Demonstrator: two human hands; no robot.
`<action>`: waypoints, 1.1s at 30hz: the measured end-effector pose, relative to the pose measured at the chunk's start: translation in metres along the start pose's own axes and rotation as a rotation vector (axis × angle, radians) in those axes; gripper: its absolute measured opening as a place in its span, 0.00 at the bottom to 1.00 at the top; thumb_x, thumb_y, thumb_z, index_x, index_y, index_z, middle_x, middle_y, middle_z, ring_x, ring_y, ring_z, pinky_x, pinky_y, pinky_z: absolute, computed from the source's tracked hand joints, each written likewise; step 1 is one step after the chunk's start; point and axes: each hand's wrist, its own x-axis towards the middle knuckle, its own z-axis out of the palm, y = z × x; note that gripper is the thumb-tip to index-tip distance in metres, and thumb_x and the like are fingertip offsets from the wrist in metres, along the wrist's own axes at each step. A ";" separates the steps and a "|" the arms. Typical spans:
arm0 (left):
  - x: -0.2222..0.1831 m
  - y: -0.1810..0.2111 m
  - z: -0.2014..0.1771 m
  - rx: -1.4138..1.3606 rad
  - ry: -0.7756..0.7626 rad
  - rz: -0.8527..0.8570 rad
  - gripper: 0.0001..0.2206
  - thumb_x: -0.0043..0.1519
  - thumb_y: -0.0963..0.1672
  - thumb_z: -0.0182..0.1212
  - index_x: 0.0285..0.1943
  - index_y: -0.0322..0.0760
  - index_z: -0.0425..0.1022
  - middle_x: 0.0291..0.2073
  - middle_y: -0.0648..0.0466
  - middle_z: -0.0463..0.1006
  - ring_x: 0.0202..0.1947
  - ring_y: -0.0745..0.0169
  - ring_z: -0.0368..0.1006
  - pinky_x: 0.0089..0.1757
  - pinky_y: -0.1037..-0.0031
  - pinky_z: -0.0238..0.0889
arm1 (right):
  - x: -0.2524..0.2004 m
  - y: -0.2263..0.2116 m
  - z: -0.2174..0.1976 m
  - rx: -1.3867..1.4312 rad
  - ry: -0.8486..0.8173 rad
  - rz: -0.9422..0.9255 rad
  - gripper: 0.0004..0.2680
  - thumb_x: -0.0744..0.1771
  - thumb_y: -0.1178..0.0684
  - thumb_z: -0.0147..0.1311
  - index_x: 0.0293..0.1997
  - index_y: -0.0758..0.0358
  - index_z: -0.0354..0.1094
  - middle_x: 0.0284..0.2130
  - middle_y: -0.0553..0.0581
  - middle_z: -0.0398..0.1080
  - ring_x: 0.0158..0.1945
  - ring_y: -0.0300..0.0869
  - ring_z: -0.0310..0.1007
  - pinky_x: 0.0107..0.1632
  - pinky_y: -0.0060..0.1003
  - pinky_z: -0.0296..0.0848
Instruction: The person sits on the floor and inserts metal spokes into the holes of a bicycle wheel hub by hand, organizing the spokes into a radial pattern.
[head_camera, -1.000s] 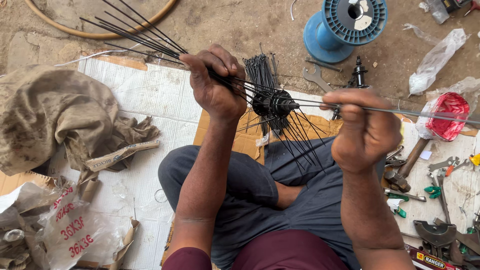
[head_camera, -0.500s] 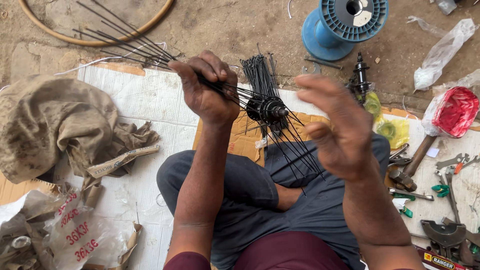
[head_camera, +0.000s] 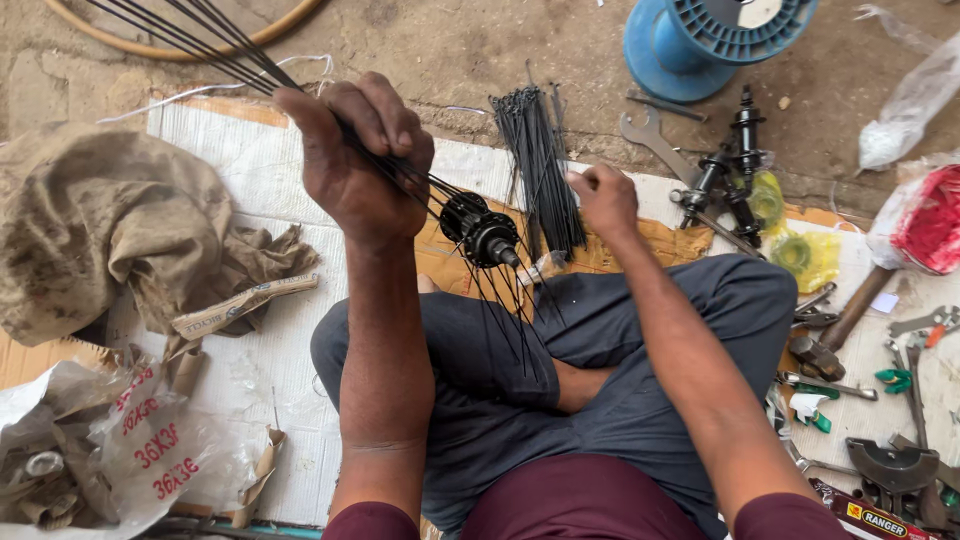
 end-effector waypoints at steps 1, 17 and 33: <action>-0.001 -0.001 0.000 0.014 0.012 -0.007 0.28 0.74 0.58 0.40 0.30 0.36 0.61 0.23 0.49 0.65 0.12 0.69 0.52 0.17 0.79 0.50 | 0.001 -0.001 0.017 -0.048 0.008 0.016 0.15 0.69 0.40 0.62 0.34 0.63 0.71 0.32 0.57 0.73 0.32 0.43 0.71 0.39 0.46 0.74; 0.008 -0.013 -0.011 -0.020 0.135 0.027 0.27 0.74 0.58 0.42 0.30 0.37 0.61 0.23 0.50 0.65 0.13 0.68 0.53 0.17 0.78 0.50 | 0.011 -0.025 0.016 0.424 0.265 0.027 0.01 0.68 0.58 0.61 0.39 0.62 0.75 0.31 0.53 0.76 0.29 0.35 0.73 0.33 0.34 0.74; 0.004 -0.018 0.004 0.066 0.207 0.122 0.26 0.73 0.58 0.44 0.30 0.37 0.63 0.26 0.51 0.68 0.16 0.68 0.61 0.20 0.76 0.58 | -0.137 -0.196 -0.231 1.153 0.487 -0.877 0.08 0.73 0.57 0.51 0.58 0.58 0.61 0.44 0.60 0.77 0.40 0.42 0.79 0.33 0.37 0.79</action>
